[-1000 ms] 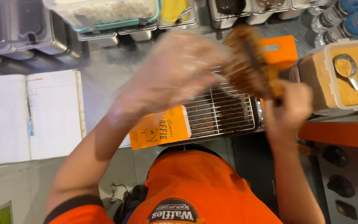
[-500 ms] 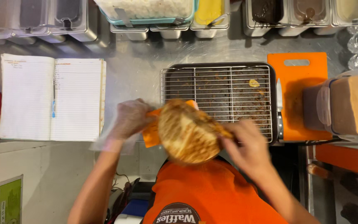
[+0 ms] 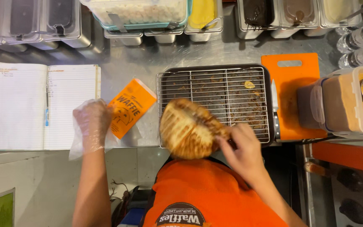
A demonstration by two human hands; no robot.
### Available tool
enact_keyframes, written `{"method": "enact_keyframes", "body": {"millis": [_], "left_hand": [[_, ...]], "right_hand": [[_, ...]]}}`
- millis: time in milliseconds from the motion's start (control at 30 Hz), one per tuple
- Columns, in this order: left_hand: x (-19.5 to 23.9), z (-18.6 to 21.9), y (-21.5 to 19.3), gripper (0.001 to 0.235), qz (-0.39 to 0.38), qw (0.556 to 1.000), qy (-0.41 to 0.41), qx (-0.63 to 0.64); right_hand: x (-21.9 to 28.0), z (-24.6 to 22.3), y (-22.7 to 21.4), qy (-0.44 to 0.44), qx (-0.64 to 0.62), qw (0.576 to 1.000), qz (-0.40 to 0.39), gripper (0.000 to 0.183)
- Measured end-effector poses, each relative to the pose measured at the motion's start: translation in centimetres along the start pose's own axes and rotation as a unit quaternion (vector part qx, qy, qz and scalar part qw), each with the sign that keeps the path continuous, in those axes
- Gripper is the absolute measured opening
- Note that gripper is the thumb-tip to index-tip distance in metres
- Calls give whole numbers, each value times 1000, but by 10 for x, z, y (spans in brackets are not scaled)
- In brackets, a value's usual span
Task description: The person removes a cooked waffle from a waffle iron and places it on a wire rack. They spread a dark chocolate-like topping over half of the waffle and then sprinkle small white cubes over the topping.
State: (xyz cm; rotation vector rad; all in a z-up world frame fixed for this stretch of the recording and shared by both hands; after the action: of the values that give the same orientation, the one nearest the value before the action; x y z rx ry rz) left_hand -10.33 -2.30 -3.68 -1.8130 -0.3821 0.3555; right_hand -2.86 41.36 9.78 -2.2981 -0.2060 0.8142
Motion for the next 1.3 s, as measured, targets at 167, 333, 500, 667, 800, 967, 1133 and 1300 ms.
{"method": "enact_keyframes", "body": {"millis": [167, 333, 500, 667, 800, 967, 1133, 1300], "left_hand": [[5, -14, -1, 38, -65, 997, -46, 18], [34, -2, -15, 56, -232, 963, -68, 115], [23, -7, -78, 55, -163, 979, -41, 111], [32, 8, -143, 36, 5, 953, 42, 300], [48, 32, -150, 29, -29, 916, 53, 397], [65, 97, -191, 33, -13, 861, 147, 487], [75, 175, -173, 60, -290, 765, 166, 550], [83, 203, -199, 33, -404, 541, 216, 706]], "right_hand": [[8, 37, -68, 34, 161, 985, 56, 13], [12, 45, -114, 52, 232, 964, 117, 16], [-8, -8, -33, 17, 42, 998, 43, 16], [-7, -19, -24, -30, 25, 999, -27, 15], [7, 43, -119, 23, 258, 962, 87, 16], [12, 55, -105, 8, 270, 957, 109, 13], [17, 42, -24, 122, -49, 989, 67, 20], [10, 36, -35, 138, -137, 981, 19, 24]]}}
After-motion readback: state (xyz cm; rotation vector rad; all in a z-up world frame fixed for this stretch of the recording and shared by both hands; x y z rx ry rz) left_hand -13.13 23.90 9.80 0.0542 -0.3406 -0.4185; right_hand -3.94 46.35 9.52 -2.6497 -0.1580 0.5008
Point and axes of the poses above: each hand's wrist, its own x-axis away from the middle knuckle, its own y-axis out of the palm, z = x × y, the point moved 10 cm from there along -x, towards the middle knuckle, and after that the axes turned 14 degrees about -y, right-handed, at the moved point
